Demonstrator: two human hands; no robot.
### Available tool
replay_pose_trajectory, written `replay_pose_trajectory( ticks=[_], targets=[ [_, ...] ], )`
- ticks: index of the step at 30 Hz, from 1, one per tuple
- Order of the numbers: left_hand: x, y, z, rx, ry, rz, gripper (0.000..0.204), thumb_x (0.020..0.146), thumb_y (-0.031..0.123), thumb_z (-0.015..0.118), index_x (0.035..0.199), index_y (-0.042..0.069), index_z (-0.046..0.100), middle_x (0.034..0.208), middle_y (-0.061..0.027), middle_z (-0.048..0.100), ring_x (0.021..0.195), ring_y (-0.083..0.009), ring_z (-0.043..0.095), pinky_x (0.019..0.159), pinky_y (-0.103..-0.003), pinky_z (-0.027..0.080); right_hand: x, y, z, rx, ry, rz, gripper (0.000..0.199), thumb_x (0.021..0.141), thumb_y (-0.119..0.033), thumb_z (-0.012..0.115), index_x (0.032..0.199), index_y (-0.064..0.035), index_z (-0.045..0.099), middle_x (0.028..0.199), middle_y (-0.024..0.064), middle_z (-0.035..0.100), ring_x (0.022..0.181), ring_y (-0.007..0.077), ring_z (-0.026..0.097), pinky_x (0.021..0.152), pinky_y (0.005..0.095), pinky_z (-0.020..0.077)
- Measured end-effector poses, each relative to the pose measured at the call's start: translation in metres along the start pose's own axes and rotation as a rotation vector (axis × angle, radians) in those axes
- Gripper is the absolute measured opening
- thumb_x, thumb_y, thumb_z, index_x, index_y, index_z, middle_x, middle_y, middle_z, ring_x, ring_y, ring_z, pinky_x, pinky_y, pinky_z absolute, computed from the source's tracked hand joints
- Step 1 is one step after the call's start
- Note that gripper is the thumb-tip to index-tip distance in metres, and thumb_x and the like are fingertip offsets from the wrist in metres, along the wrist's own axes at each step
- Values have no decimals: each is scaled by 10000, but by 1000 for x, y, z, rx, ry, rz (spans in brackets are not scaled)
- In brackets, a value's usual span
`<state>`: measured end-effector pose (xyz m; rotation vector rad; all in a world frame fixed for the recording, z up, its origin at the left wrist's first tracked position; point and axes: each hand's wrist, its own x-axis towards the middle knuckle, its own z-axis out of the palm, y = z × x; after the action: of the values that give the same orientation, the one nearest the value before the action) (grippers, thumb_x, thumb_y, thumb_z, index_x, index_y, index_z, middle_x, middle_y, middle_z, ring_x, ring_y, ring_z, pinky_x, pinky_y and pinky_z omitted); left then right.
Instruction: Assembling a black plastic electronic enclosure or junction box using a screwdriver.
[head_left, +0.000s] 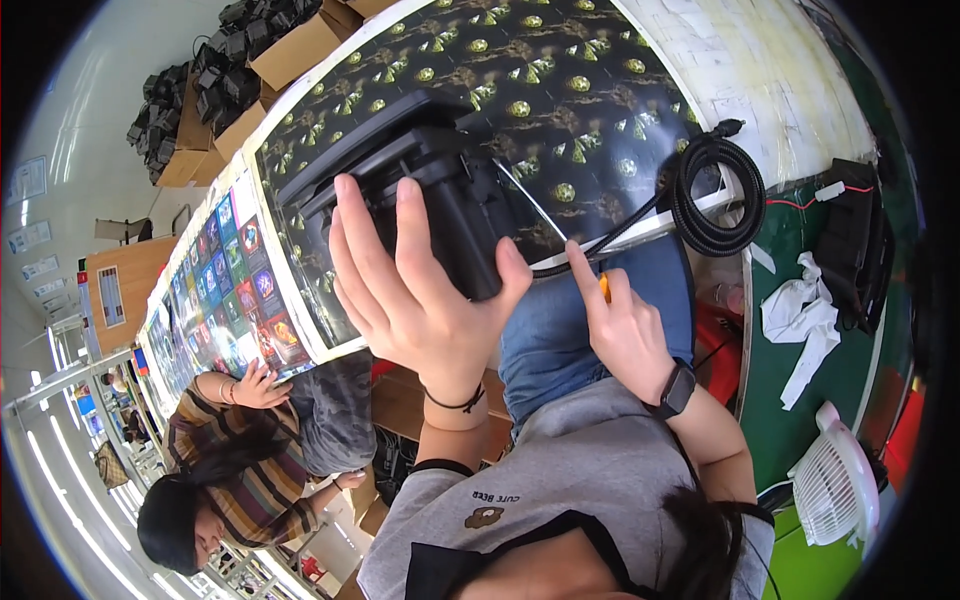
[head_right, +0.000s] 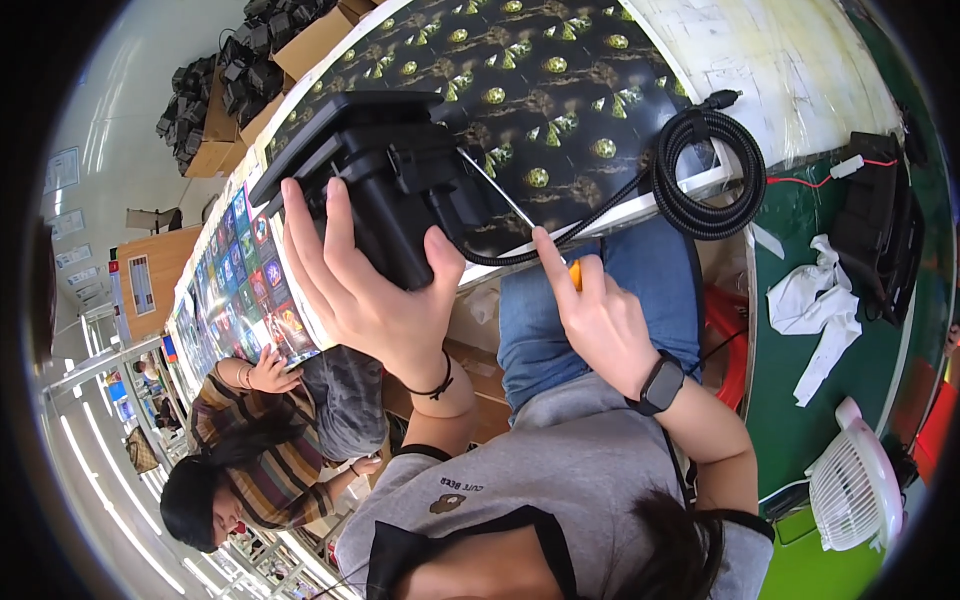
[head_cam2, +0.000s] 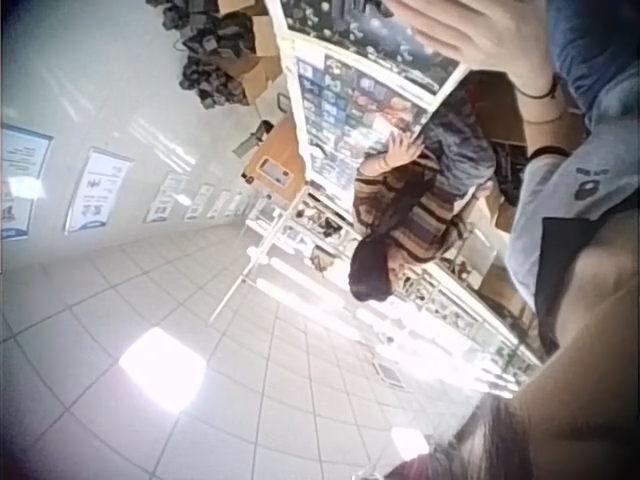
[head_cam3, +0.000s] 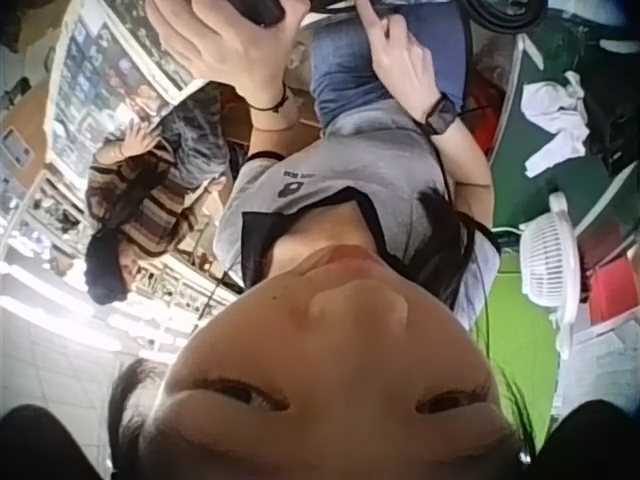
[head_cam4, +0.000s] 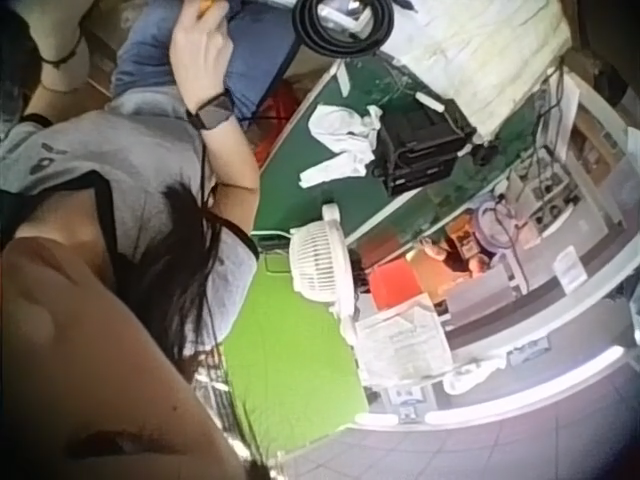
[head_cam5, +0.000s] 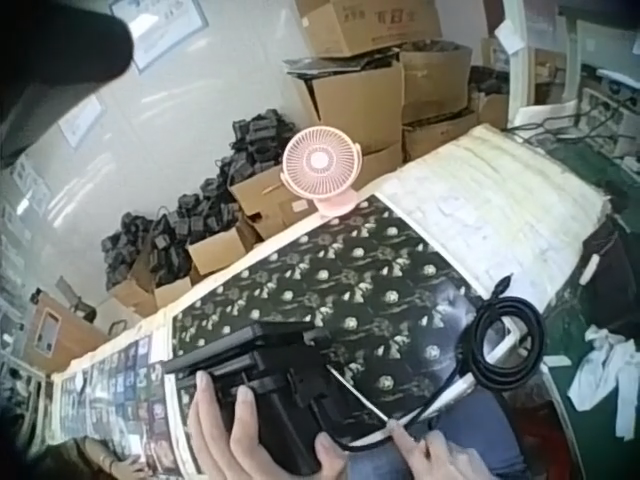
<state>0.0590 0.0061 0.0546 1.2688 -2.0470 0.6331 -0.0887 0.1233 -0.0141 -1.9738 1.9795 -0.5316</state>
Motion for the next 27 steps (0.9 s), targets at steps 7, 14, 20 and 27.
replay_pose_trajectory(
  ticks=[7, 14, 20, 27],
  targets=[
    [-2, -3, 0, -18, 23, -5, 614, 806, 446, 609, 1261, 35, 584, 1359, -252, 526, 1132, -435, 561, 919, -485, 471, -6, -3, -15, 134, 21, 66, 614, 889, -7, 593, 1468, -105, 415, 862, 141, 514, 603, 313, 608, 531, 393, 529],
    [-1, -2, 1, -15, 10, -16, 608, 812, 444, 601, 1258, 31, 583, 1359, -254, 527, 1127, -432, 564, 917, -485, 471, 1, -3, -16, 85, 9, 43, 615, 883, -8, 605, 1463, -100, 422, 858, 137, 517, 597, 304, 602, 523, 389, 524],
    [0, -1, 2, -32, 14, -15, 594, 815, 430, 597, 1257, 33, 582, 1356, -254, 529, 1127, -432, 564, 914, -485, 472, 1, -2, -3, 155, 301, -69, 606, 881, 3, 592, 1458, -84, 426, 850, 139, 514, 597, 291, 611, 511, 368, 519],
    [-2, -3, 1, -28, 16, -16, 591, 810, 430, 595, 1245, 31, 588, 1351, -256, 532, 1125, -430, 567, 915, -482, 475, 4, -6, -10, 110, 23, 25, 598, 891, 2, 579, 1461, -60, 410, 850, 146, 508, 587, 293, 605, 503, 379, 518]
  ],
)
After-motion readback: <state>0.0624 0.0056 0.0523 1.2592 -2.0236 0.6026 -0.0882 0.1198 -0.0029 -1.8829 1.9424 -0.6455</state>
